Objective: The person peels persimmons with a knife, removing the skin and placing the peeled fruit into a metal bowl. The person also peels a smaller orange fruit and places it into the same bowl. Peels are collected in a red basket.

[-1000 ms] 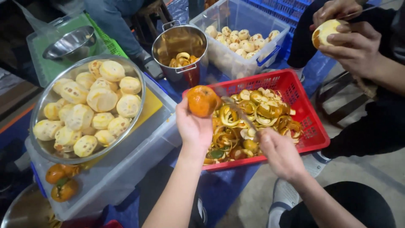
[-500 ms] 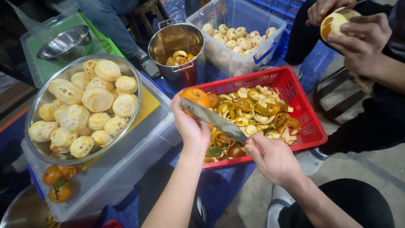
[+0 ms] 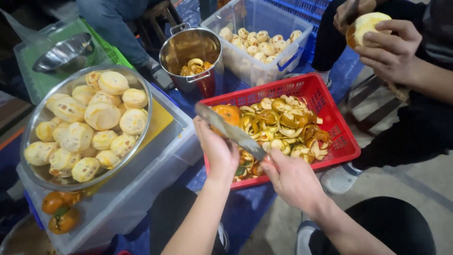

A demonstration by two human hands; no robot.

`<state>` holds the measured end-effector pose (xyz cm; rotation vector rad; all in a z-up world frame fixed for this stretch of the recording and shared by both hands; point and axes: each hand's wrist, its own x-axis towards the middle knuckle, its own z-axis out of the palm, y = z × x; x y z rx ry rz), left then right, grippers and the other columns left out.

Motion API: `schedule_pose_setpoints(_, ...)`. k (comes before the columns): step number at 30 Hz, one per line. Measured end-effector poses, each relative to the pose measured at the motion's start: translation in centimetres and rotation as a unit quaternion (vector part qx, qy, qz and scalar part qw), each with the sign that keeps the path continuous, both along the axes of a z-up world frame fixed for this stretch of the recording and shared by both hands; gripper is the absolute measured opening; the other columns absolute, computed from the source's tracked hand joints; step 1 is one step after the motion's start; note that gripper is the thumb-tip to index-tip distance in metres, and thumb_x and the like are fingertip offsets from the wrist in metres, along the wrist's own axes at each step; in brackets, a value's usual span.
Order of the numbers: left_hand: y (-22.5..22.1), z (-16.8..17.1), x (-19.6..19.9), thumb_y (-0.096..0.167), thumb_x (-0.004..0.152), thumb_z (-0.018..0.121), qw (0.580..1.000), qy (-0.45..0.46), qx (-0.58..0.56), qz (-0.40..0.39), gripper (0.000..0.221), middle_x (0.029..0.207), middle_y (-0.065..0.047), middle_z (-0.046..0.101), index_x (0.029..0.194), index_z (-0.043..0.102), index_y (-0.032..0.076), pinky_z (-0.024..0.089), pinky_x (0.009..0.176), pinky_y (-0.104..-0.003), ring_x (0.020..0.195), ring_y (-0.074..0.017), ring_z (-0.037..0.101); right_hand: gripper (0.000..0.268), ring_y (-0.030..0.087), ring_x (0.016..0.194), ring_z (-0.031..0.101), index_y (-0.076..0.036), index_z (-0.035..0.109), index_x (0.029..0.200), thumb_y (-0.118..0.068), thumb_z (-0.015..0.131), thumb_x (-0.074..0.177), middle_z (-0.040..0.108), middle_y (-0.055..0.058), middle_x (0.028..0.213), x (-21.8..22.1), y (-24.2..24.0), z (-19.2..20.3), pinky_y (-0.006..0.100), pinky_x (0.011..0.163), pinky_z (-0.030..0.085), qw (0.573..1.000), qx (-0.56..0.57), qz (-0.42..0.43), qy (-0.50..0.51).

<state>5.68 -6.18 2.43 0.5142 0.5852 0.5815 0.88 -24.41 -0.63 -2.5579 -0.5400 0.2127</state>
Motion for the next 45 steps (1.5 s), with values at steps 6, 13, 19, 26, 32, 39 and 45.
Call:
schedule_pose_setpoints(6, 0.5, -0.6, 1.0, 0.039, 0.089, 0.067, 0.998, 0.033, -0.056, -0.01, 0.013, 0.1, 0.005, 0.07, 0.091, 0.067, 0.026, 0.058, 0.092, -0.038, 0.102, -0.0155, 0.067, 0.036, 0.041, 0.086, 0.075, -0.023, 0.055, 0.104, -0.057, 0.042, 0.099, 0.073, 0.016, 0.08, 0.1, -0.4, -0.2, 0.055, 0.079, 0.058, 1.0, -0.006, -0.005, 0.004)
schedule_pose_setpoints(13, -1.6, 1.5, 0.7, 0.047, 0.092, 0.062, 0.994, 0.084, -0.037, -0.051, 0.027, 0.114, 0.001, 0.069, 0.108, 0.069, 0.027, 0.051, 0.101, -0.041, 0.111, -0.0168, 0.064, 0.042, 0.045, 0.087, 0.073, -0.02, 0.055, 0.102, -0.059, 0.039, 0.1, 0.072, 0.02, 0.08, 1.1, 0.0, 1.7, 0.058, 0.08, 0.057, 1.0, -0.005, -0.001, -0.014)
schedule_pose_setpoints(19, -0.9, 1.7, 0.5, 0.046, 0.088, 0.071, 0.989, 0.089, -0.108, -0.057, 0.036, 0.113, -0.003, 0.073, 0.113, 0.073, 0.02, 0.058, 0.092, -0.04, 0.109, -0.0207, 0.069, 0.036, 0.045, 0.086, 0.073, -0.021, 0.055, 0.101, -0.055, 0.046, 0.099, 0.073, 0.018, 0.079, 1.1, -0.5, 3.2, 0.057, 0.081, 0.057, 1.0, -0.023, 0.007, 0.005)
schedule_pose_setpoints(26, 0.6, -1.0, 0.6, 0.049, 0.086, 0.068, 0.991, 0.074, -0.083, -0.071, 0.038, 0.099, -0.004, 0.073, 0.102, 0.074, 0.015, 0.062, 0.083, -0.04, 0.097, -0.0221, 0.073, 0.035, 0.043, 0.085, 0.074, -0.021, 0.057, 0.099, -0.055, 0.047, 0.099, 0.073, 0.019, 0.078, 1.2, -1.6, 1.7, 0.056, 0.076, 0.058, 1.0, 0.001, 0.02, -0.009)
schedule_pose_setpoints(32, -0.8, -1.9, 0.1, 0.059, 0.091, 0.061, 0.989, 0.024, -0.074, -0.124, 0.044, 0.094, -0.003, 0.072, 0.098, 0.072, 0.017, 0.061, 0.084, -0.037, 0.094, -0.0198, 0.071, 0.037, 0.039, 0.088, 0.075, -0.024, 0.055, 0.099, -0.06, 0.046, 0.097, 0.073, 0.013, 0.081, 1.0, -1.6, 2.4, 0.053, 0.078, 0.059, 1.0, 0.0, 0.013, 0.012)
schedule_pose_setpoints(39, -0.2, -1.8, 0.3, 0.046, 0.092, 0.059, 0.99, 0.041, -0.061, -0.122, 0.036, 0.092, -0.006, 0.072, 0.096, 0.073, 0.013, 0.06, 0.086, -0.036, 0.094, -0.0219, 0.071, 0.037, 0.04, 0.093, 0.074, -0.024, 0.054, 0.103, -0.059, 0.047, 0.097, 0.074, 0.014, 0.086, 1.3, -2.4, 3.3, 0.056, 0.085, 0.056, 0.997, -0.059, 0.012, 0.039)
schedule_pose_setpoints(45, 1.1, -2.4, 1.0, 0.051, 0.091, 0.063, 0.99, 0.046, -0.057, -0.118, 0.037, 0.093, -0.005, 0.076, 0.095, 0.075, 0.017, 0.062, 0.08, -0.039, 0.091, -0.0232, 0.075, 0.036, 0.038, 0.093, 0.074, -0.026, 0.056, 0.104, -0.06, 0.048, 0.097, 0.074, 0.011, 0.085, 1.2, -0.9, 3.6, 0.052, 0.086, 0.057, 0.998, -0.055, 0.002, 0.028)
